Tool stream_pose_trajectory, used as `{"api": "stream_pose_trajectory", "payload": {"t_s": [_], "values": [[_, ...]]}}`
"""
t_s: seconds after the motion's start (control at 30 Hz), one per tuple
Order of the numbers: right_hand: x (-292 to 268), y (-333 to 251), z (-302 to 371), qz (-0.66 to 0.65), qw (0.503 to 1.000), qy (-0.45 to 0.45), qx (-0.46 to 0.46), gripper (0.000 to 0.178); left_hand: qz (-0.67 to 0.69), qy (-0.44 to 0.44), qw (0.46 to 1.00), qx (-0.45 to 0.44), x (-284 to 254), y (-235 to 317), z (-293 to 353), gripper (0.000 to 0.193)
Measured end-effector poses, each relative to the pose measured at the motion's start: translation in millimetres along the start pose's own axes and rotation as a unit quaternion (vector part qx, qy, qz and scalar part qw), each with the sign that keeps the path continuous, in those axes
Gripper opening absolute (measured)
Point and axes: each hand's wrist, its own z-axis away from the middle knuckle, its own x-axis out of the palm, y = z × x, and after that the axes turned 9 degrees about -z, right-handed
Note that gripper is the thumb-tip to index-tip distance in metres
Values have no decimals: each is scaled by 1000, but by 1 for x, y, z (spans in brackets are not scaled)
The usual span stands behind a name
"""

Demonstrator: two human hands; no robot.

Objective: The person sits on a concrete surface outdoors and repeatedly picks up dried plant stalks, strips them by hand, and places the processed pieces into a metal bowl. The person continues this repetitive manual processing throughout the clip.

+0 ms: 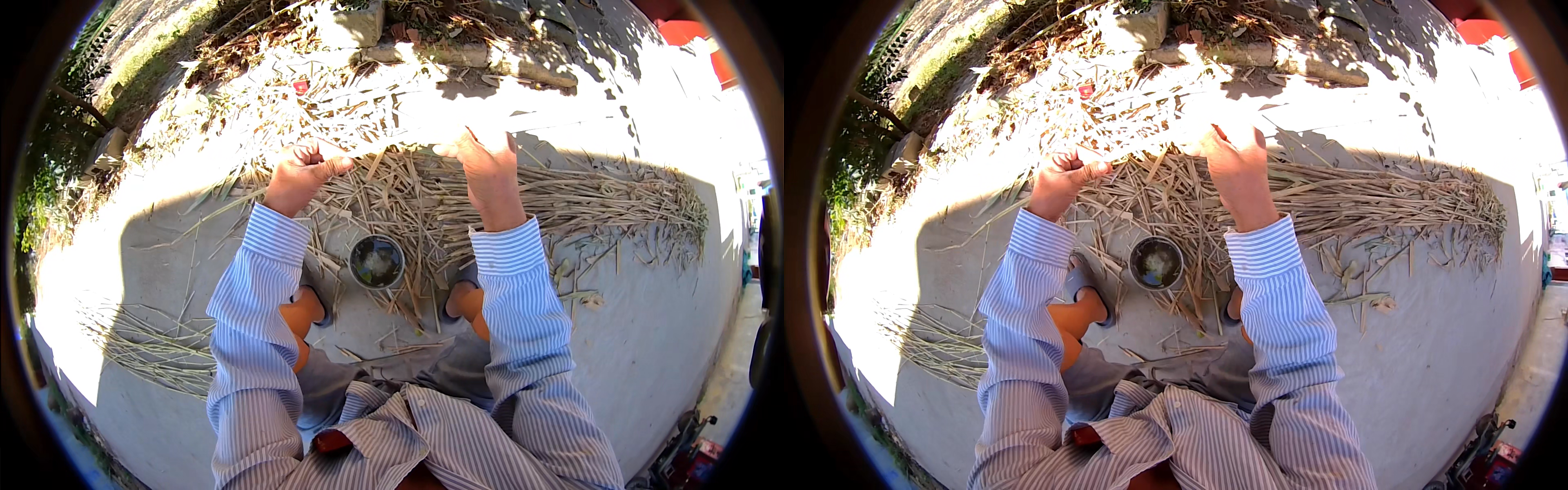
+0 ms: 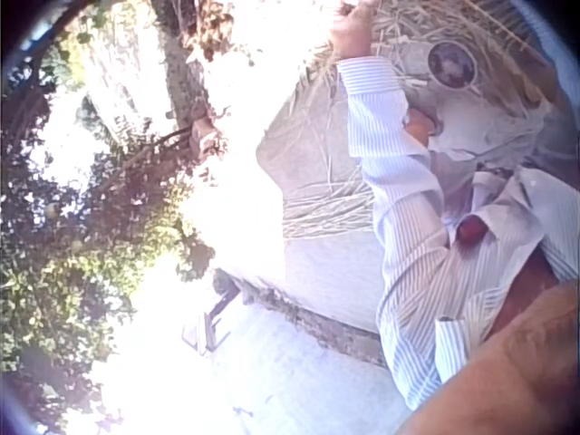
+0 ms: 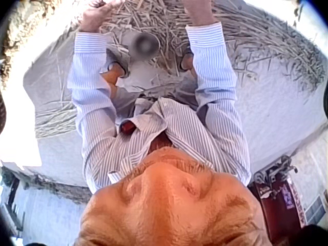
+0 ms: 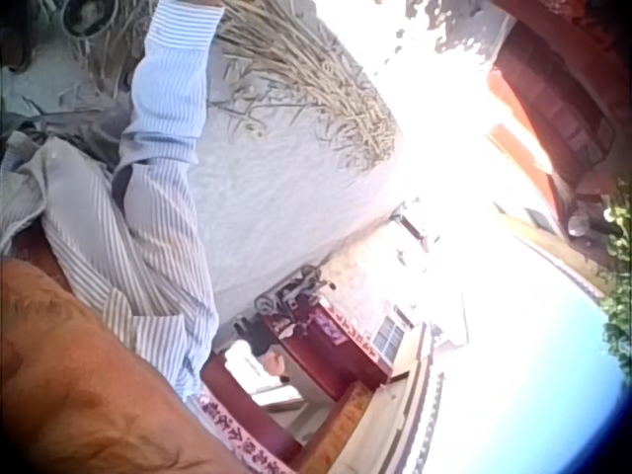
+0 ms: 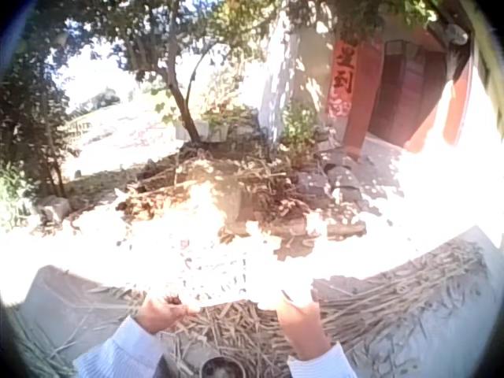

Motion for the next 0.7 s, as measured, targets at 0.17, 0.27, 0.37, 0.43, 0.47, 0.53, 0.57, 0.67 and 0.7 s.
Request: {"api": "stream_pose_trajectory", "payload": {"t_s": [0.17,0.27,0.37,0.43,0.47,0.53,0.57,0.67,0.7], "values": [[3,-10,2,-193,971,73,121,22,111,220,968,53,-68,-8,-4,17],[3,-13,-1,-230,950,111,178,23,-34,354,934,35,-83,-4,-2,21],[4,-13,1,-233,946,117,191,22,-636,335,669,190,-55,22,3,30],[13,-18,0,-259,941,98,193,27,-594,253,720,256,-12,51,3,26],[21,-17,-1,-275,934,95,206,26,-562,198,754,277,7,49,-1,24],[35,-12,0,-305,919,89,232,24,-533,130,784,291,21,45,-1,20],[32,-8,0,-310,918,77,235,27,-539,118,783,287,21,45,2,18],[20,4,-4,-314,918,38,237,39,-509,90,817,254,-2,37,3,11],[7,13,-5,-344,909,36,233,45,-513,83,819,242,-17,34,7,10]]}}
